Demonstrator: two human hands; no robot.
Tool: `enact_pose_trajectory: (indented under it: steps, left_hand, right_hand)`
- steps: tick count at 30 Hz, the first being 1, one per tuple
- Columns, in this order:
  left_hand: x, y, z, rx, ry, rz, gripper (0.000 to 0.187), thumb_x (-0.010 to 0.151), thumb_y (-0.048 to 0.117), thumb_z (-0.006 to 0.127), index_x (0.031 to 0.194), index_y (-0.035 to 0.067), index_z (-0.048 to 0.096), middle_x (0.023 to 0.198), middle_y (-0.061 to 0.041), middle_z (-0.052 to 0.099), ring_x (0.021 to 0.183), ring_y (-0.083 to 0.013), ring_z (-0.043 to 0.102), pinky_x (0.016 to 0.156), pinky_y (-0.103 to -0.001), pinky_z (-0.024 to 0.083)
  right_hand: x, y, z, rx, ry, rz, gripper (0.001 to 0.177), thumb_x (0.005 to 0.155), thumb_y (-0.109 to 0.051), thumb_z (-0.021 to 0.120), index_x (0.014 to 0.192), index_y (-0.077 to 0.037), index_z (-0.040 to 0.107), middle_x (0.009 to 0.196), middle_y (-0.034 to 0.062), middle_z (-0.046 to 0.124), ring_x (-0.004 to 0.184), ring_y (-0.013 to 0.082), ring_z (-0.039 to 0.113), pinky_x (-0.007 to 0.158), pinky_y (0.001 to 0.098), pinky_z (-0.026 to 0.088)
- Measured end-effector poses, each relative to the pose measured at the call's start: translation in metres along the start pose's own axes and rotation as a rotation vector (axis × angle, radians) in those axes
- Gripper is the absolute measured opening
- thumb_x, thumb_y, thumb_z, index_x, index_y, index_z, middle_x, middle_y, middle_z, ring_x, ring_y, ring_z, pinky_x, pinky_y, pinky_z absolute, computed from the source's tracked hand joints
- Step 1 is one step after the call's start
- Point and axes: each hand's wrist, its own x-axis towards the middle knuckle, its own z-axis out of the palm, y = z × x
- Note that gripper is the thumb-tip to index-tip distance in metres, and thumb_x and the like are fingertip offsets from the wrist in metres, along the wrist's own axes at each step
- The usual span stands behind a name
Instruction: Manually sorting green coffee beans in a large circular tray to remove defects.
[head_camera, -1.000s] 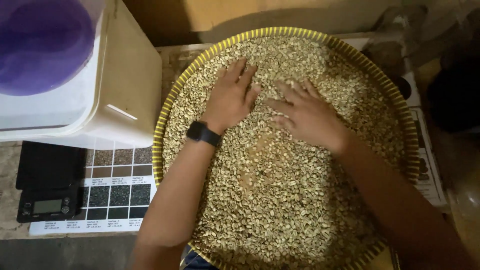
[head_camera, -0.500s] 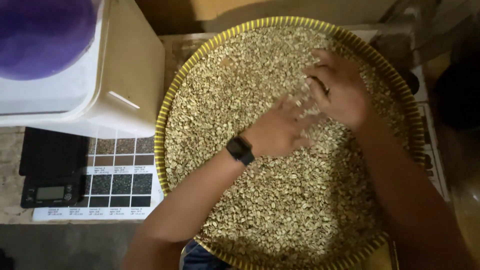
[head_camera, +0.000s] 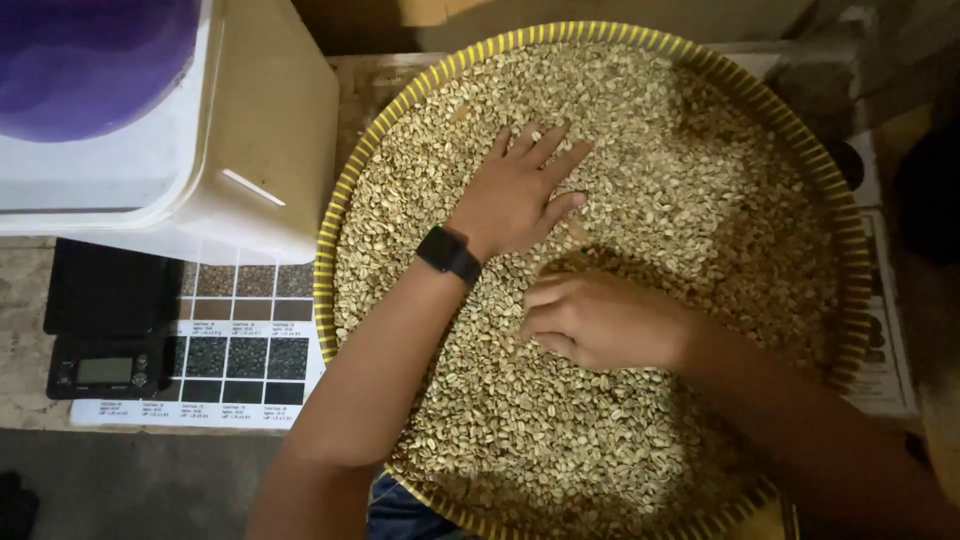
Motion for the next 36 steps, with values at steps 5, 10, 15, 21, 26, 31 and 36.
enact_pose_trajectory:
  steps: [5,10,15,21,26,31,36]
  left_hand:
    - [0.0,0.001,-0.006,-0.057,-0.015,0.01,0.06,0.11,0.058,0.033,0.159,0.023,0.036,0.158,-0.02,0.042,0.146,-0.0496,0.036,0.121,-0.067,0.02]
    - [0.0,0.001,-0.005,-0.052,-0.027,0.009,0.062,0.109,0.06,0.031,0.159,0.023,0.036,0.158,-0.02,0.042,0.146,-0.0503,0.036,0.121,-0.069,0.019]
    - [0.0,0.0,-0.002,-0.067,-0.007,0.007,0.061,0.109,0.059,0.035,0.159,0.025,0.036,0.159,-0.018,0.042,0.147,-0.0489,0.036,0.122,-0.066,0.019]
    - [0.0,0.002,-0.005,-0.072,-0.015,-0.009,0.061,0.109,0.059,0.034,0.159,0.024,0.037,0.159,-0.018,0.042,0.147,-0.0487,0.035,0.122,-0.066,0.017]
    - [0.0,0.002,-0.002,-0.073,-0.009,-0.008,0.061,0.109,0.059,0.034,0.159,0.024,0.037,0.159,-0.019,0.042,0.147,-0.0492,0.035,0.122,-0.067,0.018]
    - [0.0,0.0,0.0,-0.056,0.016,0.002,0.061,0.109,0.058,0.035,0.158,0.022,0.039,0.158,-0.019,0.042,0.146,-0.0494,0.037,0.121,-0.068,0.02]
    - [0.0,-0.004,0.007,-0.023,0.058,0.037,0.059,0.109,0.057,0.037,0.157,0.022,0.042,0.154,-0.02,0.046,0.143,-0.0499,0.041,0.117,-0.072,0.022]
  right_hand:
    - [0.001,0.018,0.015,-0.064,-0.035,0.114,0.024,0.1,-0.003,0.057,0.114,-0.001,0.075,0.131,0.0153,0.068,0.115,0.0301,0.069,0.1,0.0421,0.055]
    - [-0.001,0.015,0.007,-0.061,-0.027,0.124,0.02,0.099,-0.006,0.061,0.114,-0.001,0.074,0.127,0.0155,0.071,0.116,0.0352,0.069,0.098,0.0477,0.057]
    - [0.001,0.012,0.006,-0.088,-0.085,0.156,0.021,0.101,-0.008,0.06,0.112,-0.004,0.077,0.127,0.0113,0.071,0.111,0.0271,0.071,0.095,0.0387,0.058]
    - [0.003,0.012,0.006,-0.134,-0.105,0.147,0.022,0.1,-0.008,0.059,0.113,-0.002,0.076,0.136,0.0118,0.066,0.11,0.0274,0.069,0.096,0.0391,0.057]
    - [0.002,0.01,0.01,-0.172,-0.091,0.165,0.026,0.102,-0.01,0.057,0.12,0.002,0.072,0.128,0.0161,0.068,0.108,0.0258,0.069,0.093,0.0358,0.057]
    - [0.002,0.017,0.017,-0.238,-0.079,0.084,0.024,0.101,-0.007,0.055,0.116,0.002,0.072,0.116,0.0135,0.069,0.101,0.0244,0.069,0.082,0.0329,0.056]
    - [0.009,-0.001,0.013,-0.482,-0.13,0.074,0.033,0.095,-0.012,0.068,0.118,0.012,0.066,0.109,0.0205,0.065,0.102,0.0305,0.065,0.069,0.0349,0.058]
